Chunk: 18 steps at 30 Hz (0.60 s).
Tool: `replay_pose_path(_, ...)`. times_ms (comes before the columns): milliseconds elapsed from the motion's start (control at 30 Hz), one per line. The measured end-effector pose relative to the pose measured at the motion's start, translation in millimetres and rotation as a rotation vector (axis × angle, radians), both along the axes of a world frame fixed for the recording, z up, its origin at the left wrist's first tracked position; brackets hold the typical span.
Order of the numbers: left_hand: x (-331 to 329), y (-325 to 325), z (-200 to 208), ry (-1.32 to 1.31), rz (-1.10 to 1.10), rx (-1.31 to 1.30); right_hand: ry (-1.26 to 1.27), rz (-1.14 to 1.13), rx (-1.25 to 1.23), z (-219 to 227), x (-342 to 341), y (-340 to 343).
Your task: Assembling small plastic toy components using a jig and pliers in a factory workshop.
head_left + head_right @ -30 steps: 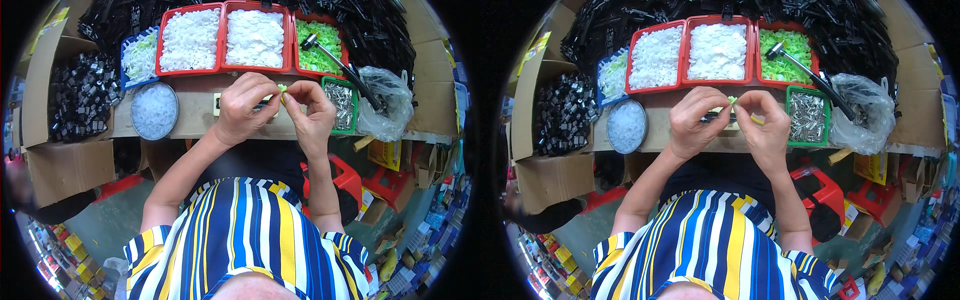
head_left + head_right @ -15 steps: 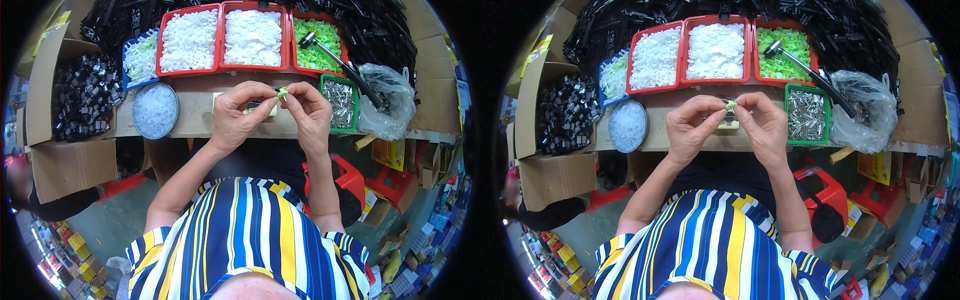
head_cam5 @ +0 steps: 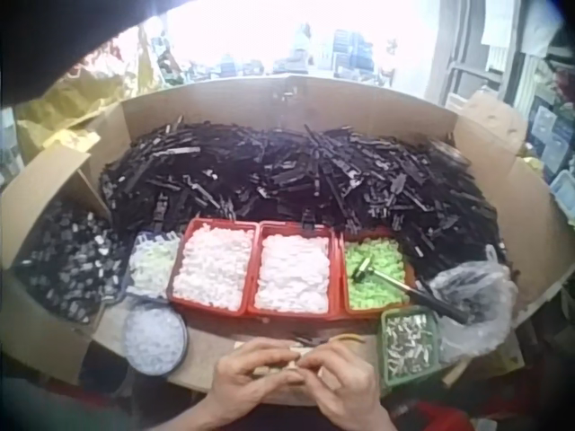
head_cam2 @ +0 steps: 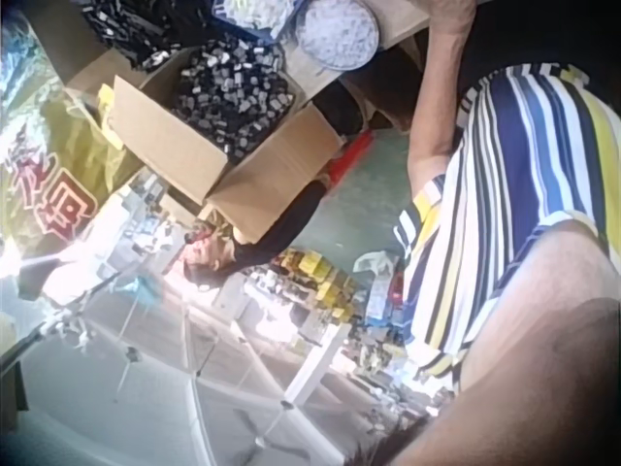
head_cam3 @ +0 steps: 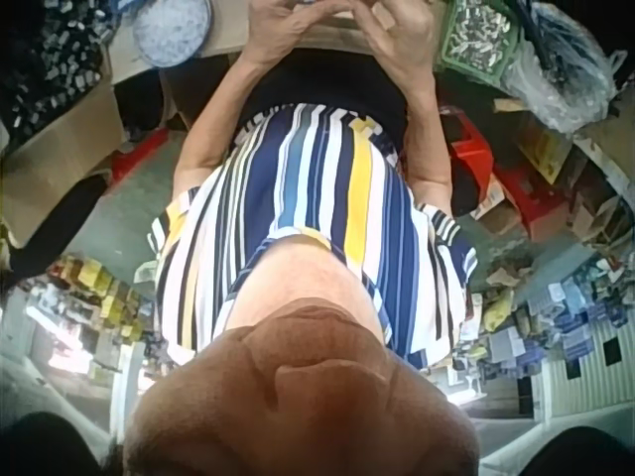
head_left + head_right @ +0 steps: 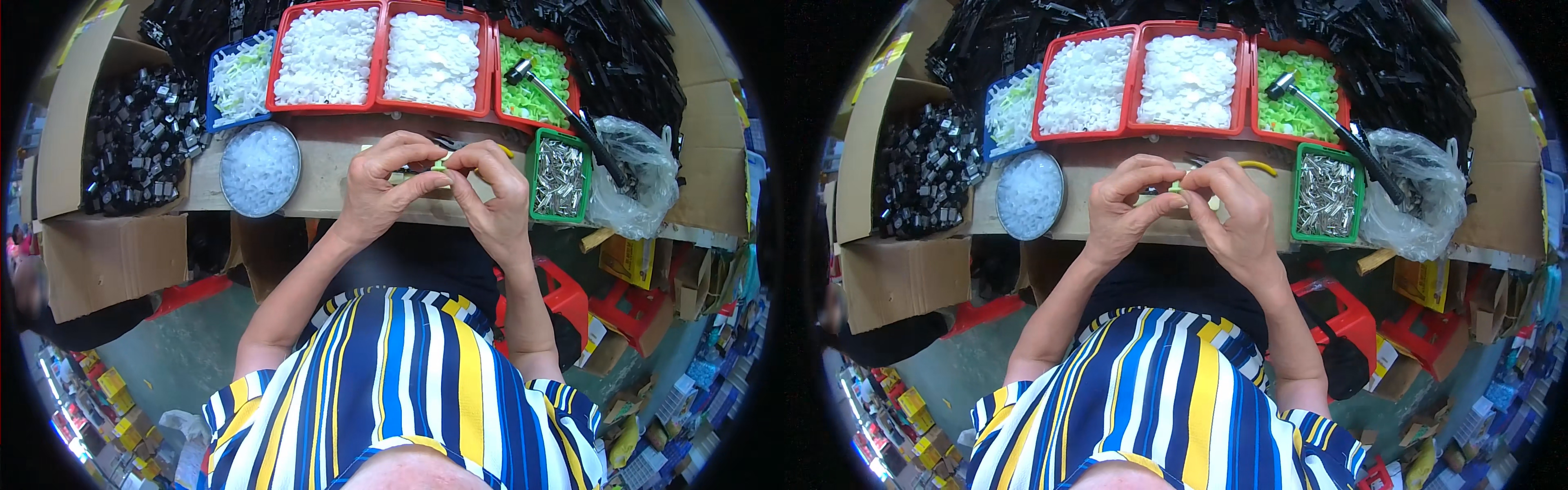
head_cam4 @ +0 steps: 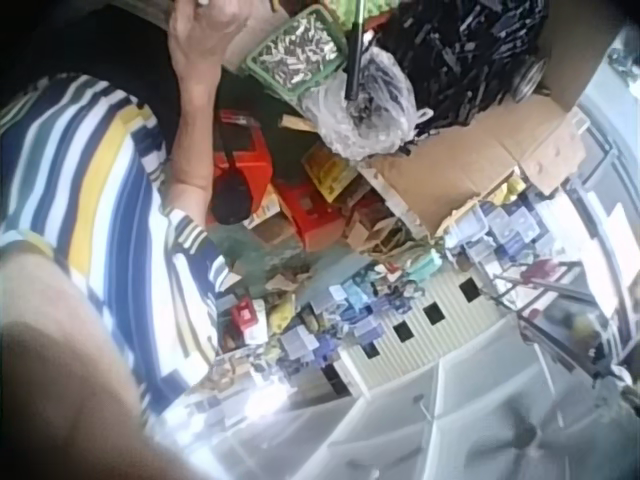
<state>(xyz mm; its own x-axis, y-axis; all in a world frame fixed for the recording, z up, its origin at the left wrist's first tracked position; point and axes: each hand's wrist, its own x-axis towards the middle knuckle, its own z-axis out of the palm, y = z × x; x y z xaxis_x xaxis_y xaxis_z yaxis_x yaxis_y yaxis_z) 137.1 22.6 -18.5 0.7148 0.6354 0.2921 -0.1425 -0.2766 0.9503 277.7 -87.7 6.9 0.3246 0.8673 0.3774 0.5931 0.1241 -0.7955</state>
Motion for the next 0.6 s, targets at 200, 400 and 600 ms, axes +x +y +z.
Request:
replay_pose_path(200,-14.4,6.9,-4.4,0.081,0.152,0.305,-0.146,-0.004,-0.095,-13.1,-1.1,10.9)
replay_pose_path(400,-27.8,6.4,-25.2,0.191,0.182,0.792,-0.29,0.064,-0.167,-28.4,-3.5,21.9)
replay_pose_path(600,-26.3,1.2,-36.6,0.267,0.121,0.912,-0.328,0.142,-0.228,-33.4,-1.0,24.2)
